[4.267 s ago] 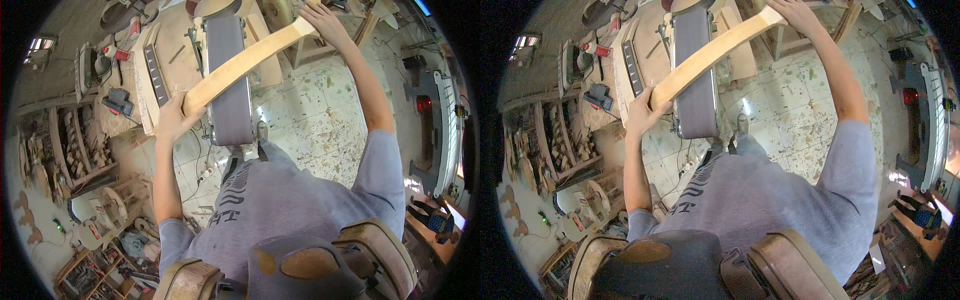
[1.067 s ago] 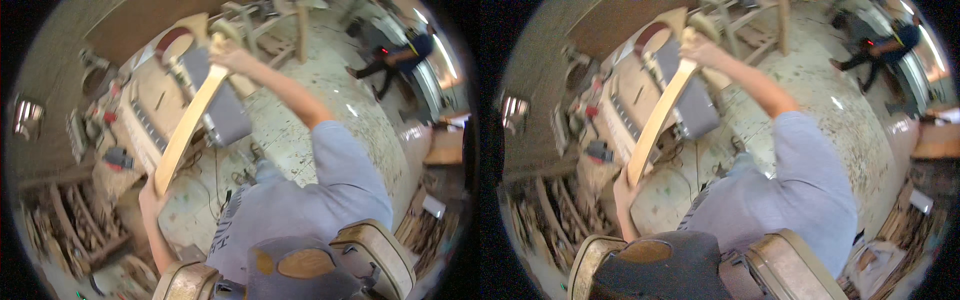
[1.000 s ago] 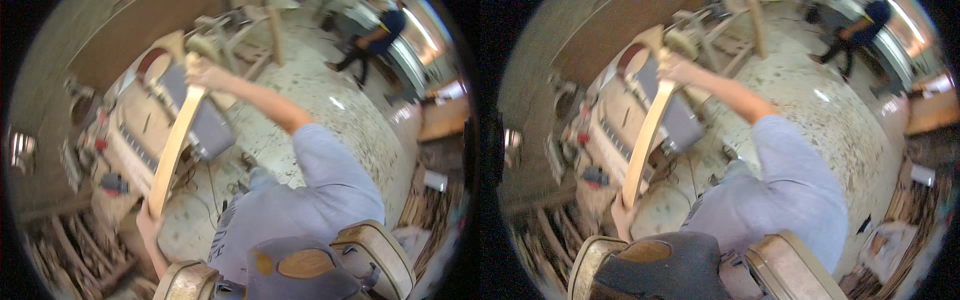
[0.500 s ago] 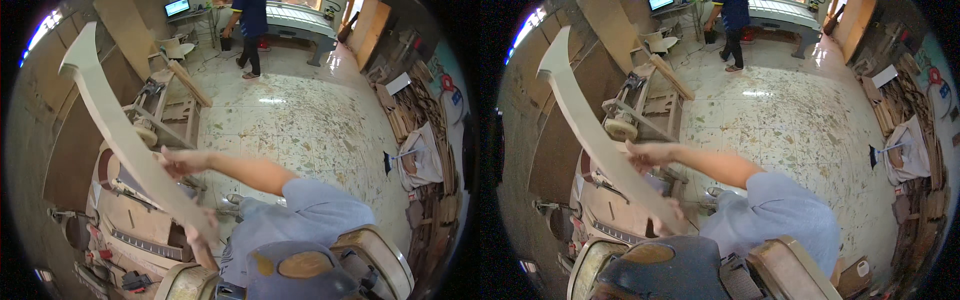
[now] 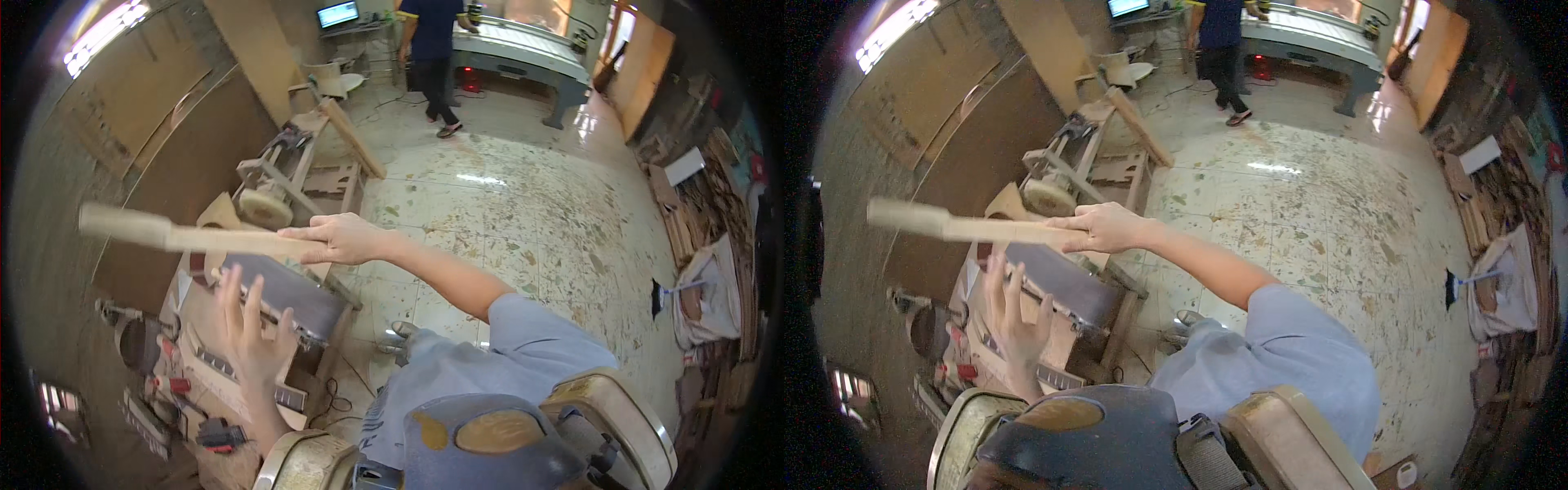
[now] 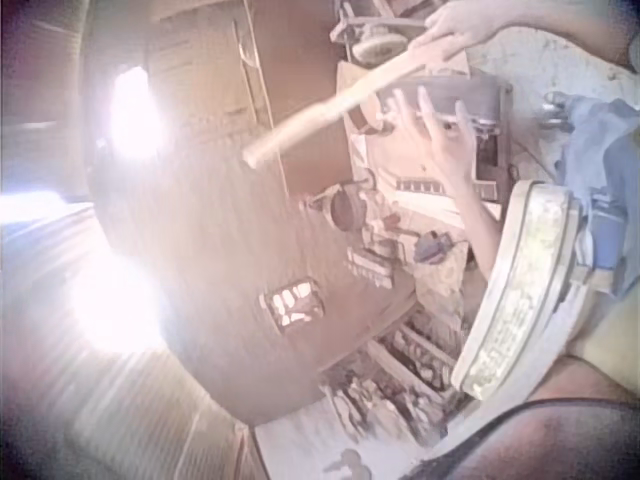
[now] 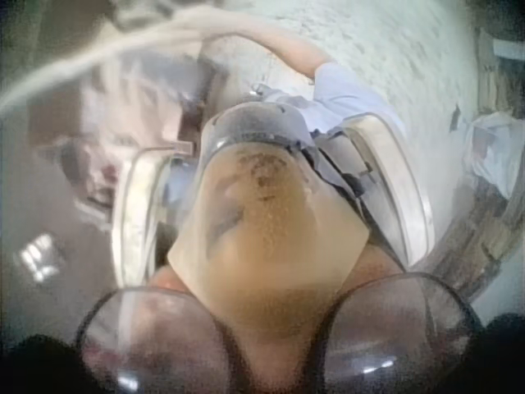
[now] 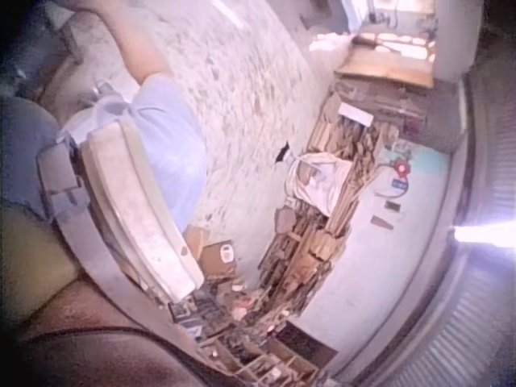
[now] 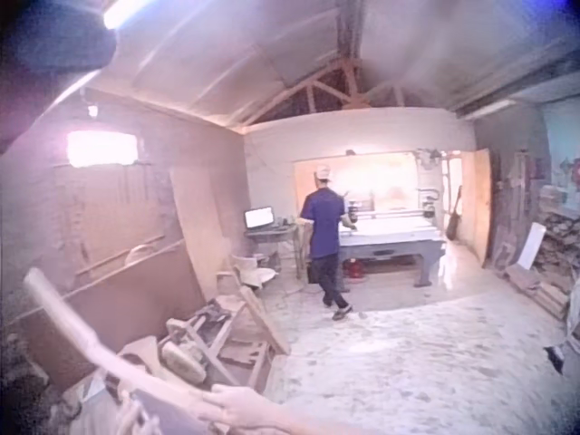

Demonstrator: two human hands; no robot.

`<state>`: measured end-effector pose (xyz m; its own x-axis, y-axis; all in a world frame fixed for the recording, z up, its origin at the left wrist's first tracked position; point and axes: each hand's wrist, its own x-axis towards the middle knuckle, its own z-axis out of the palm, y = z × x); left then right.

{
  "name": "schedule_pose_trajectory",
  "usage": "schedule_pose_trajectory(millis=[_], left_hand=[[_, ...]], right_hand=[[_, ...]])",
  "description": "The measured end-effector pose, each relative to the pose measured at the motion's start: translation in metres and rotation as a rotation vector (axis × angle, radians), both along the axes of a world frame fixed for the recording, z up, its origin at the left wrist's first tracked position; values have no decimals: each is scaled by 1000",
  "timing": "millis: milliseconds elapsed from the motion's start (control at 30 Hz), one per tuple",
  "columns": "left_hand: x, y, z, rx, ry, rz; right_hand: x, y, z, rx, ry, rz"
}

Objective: The person is sanding a wooden guitar neck on a belt sander, moving the wood against the belt to shape the edges and turning it over to check the surface.

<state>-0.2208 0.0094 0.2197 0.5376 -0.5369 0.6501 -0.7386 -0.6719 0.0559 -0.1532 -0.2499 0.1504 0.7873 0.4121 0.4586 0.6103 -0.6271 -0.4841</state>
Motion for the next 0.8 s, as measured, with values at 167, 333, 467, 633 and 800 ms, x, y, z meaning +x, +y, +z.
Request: schedule_pose_trajectory(millis=[167, 333, 467, 633, 800], left_hand=[[15, 58, -17, 378, 115, 267], [-31, 108, -85, 171, 757, 525], [-72, 103, -115, -48, 805, 679], [-92, 93, -134, -135, 812, 817], [-99, 74, -141, -189, 815, 892]], right_hand=[[15, 35, -8, -313, -288, 330], [45, 87, -43, -329, -542, 640], [80, 100, -55, -67, -243, 677], [166, 91, -105, -62, -302, 102], [211, 105, -126, 3, 111, 35]])
